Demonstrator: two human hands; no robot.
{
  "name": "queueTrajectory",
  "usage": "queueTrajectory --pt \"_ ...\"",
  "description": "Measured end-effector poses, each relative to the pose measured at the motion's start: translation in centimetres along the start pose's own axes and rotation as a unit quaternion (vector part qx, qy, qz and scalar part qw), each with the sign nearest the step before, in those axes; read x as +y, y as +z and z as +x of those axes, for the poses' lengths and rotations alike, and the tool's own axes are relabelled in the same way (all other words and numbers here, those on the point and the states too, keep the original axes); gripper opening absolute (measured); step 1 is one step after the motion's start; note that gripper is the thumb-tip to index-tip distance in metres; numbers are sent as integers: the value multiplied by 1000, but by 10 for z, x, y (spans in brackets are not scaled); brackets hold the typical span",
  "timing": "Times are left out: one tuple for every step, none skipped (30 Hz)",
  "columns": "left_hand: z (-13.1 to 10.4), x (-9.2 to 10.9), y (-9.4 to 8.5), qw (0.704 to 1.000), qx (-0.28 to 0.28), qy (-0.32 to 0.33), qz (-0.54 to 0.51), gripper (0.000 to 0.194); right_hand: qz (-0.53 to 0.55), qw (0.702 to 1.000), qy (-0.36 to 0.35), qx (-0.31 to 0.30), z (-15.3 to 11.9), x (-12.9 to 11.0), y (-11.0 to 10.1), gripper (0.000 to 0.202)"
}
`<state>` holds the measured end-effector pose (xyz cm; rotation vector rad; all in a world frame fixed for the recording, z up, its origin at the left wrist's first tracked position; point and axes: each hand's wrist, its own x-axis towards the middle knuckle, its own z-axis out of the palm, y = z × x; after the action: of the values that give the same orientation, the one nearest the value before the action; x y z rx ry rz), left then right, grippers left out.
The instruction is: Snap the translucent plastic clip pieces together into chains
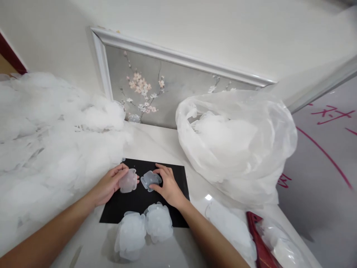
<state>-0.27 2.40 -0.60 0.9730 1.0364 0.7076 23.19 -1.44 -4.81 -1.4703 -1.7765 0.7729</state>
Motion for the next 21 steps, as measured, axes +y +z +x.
queueTrajectory --pt "1 0 0 1000 5 1 -7 31 19 1000 9 10 -1 -1 0 23" --pt "1 0 0 1000 8 5 -7 30 44 999 20 21 -1 -1 0 16" --pt "1 0 0 1000 8 7 -6 30 74 996 30 33 -3 -2 0 10" --pt "1 1 0 1000 4 4 -5 31 107 993 39 43 -4 -2 0 8" --pt "1 1 0 1000 -3 -1 -6 33 141 988 47 51 -6 -2 -1 9" --pt "0 2 0 1000 -9 -7 -8 36 171 982 52 55 -8 -2 -1 11" --pt "0 3 0 1000 -13 -14 -13 39 196 977 55 55 -10 -1 -2 14" --pt "0 3 0 999 -17 -21 -21 41 215 974 56 53 -11 0 -2 17" --pt "0 4 0 999 -21 -29 -31 44 226 971 56 49 -12 2 -3 19" --pt "0 4 -1 998 -28 -37 -41 45 229 971 57 45 -13 4 -4 21" --pt "1 4 -1 997 -35 -43 -50 47 229 971 57 41 -13 5 -4 24" --pt "2 3 -2 996 -45 -46 -58 49 229 971 58 37 -13 7 -5 26" --pt "3 3 -3 995 -55 -45 -63 51 228 972 57 32 -12 8 -6 27" --pt "4 1 -4 995 -65 -42 -68 52 227 972 56 26 -12 9 -7 28" --pt "5 0 -5 994 -73 -37 -73 52 226 972 55 20 -12 10 -7 29" --pt "6 -1 -6 993 -79 -33 -78 52 224 973 53 15 -11 11 -9 29" --pt "7 -2 -7 993 -83 -30 -81 50 220 974 52 14 -11 11 -10 29" --pt "7 -4 -8 993 -85 -27 -83 48 216 975 50 13 -12 12 -11 30" --pt "8 -4 -9 992 -87 -24 -83 46 215 975 49 12 -12 13 -12 30" --pt "8 -5 -10 992 -92 -21 -81 44 217 975 49 11 -12 14 -13 30" --pt "8 -6 -12 992 -102 -16 -77 43 221 974 48 9 -13 15 -14 31"
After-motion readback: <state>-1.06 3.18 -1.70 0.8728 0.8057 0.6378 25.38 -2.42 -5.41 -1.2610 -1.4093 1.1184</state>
